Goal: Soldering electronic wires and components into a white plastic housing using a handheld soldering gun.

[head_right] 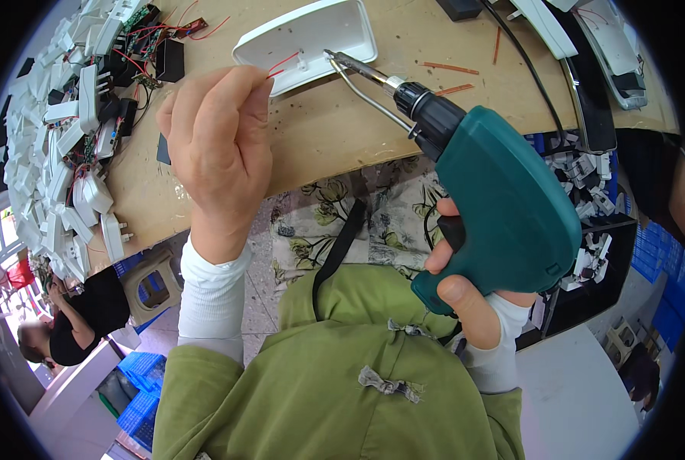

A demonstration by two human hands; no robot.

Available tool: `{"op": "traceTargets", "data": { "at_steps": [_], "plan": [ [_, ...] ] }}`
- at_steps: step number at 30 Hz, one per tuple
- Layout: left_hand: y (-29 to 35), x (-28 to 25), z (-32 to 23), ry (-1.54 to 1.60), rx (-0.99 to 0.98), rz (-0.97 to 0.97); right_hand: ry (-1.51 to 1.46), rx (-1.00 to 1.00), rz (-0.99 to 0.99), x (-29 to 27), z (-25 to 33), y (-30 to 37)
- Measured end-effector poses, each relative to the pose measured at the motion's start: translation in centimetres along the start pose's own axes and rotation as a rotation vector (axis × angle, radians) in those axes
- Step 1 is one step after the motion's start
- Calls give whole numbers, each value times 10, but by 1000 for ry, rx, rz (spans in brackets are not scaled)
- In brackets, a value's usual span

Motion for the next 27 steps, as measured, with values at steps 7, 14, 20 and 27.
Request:
{"op": "traceTargets", "data": {
  "at_steps": [7,14,20,27],
  "plan": [
    [-6,2,0,-17,-49,13,-4,-18,6,-1,-2,-1],
    [-10,3,-1,-81,-67,25,-30,-16,-2,3,-1,-3],
    [-9,5,0,-143,-43,55,-23,-6,11,0,-1,-4],
    [-3,0,0,-79,-103,97,-58,-8,-12,1,-2,-4]
  ]
}}
Point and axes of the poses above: each hand's wrist, its own y-axis away from the middle knuckle, its own x-axis out of the palm, z = x × y, the point moved 1 cm from there along -y, towards the middle knuckle, and after that the axes turned 4 degrees about z, right-handed, at the moved point
